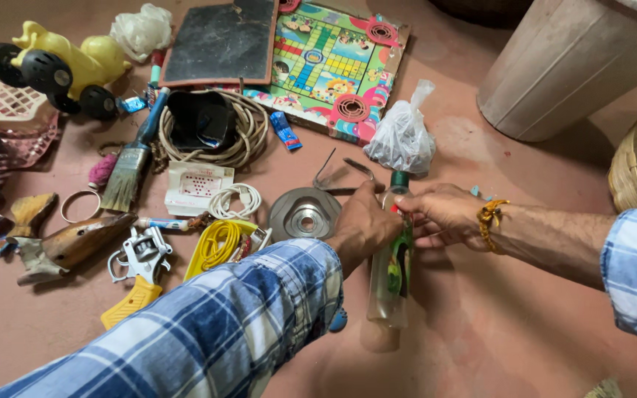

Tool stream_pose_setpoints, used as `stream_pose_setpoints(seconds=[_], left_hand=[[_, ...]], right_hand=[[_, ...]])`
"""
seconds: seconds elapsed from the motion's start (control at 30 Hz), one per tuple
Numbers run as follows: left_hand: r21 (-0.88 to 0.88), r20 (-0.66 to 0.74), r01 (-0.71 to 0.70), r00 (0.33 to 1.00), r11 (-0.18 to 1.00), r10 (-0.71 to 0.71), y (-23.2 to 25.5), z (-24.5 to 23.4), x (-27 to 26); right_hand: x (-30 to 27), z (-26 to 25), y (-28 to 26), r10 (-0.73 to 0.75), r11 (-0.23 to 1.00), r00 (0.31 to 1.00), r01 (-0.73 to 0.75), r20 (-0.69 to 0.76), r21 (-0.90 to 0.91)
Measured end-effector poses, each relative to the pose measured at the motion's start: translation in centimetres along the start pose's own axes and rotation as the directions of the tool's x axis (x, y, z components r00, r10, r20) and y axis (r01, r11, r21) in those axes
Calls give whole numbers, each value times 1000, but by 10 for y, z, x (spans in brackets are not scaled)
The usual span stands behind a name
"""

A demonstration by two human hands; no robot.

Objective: The person sits on the floor and sorts through a pile of miscellaneous items. They pick up various objects, including a toy, a blue container, a yellow lid, a remote control, a plastic bottle, and a green bottle, inspecting each one before placing it into a nearby laundry basket.

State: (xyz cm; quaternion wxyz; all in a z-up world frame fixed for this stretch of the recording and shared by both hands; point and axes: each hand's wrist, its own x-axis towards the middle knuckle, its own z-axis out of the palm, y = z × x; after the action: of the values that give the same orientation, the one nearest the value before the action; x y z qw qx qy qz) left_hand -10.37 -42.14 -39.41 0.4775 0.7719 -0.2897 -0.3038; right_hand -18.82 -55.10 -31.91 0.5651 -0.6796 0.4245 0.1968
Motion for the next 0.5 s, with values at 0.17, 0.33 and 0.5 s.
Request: stream_pose_setpoints(seconds=[0.17,0.33,0.5], left_hand=[[-109,-192,-178,969,978,155,34,-38,-13],[-67,-198,-73,978,995,59,82,-70,-35],[38,-265,-338,904,940,336,100,-91,-54]], right_hand=[[-4,-6,-25,-76,996,997,75,17,56],[-23,-5,-62,-153,978,988,155,-25,136],[-51,4,-91,-248,957,966,257,-77,137]])
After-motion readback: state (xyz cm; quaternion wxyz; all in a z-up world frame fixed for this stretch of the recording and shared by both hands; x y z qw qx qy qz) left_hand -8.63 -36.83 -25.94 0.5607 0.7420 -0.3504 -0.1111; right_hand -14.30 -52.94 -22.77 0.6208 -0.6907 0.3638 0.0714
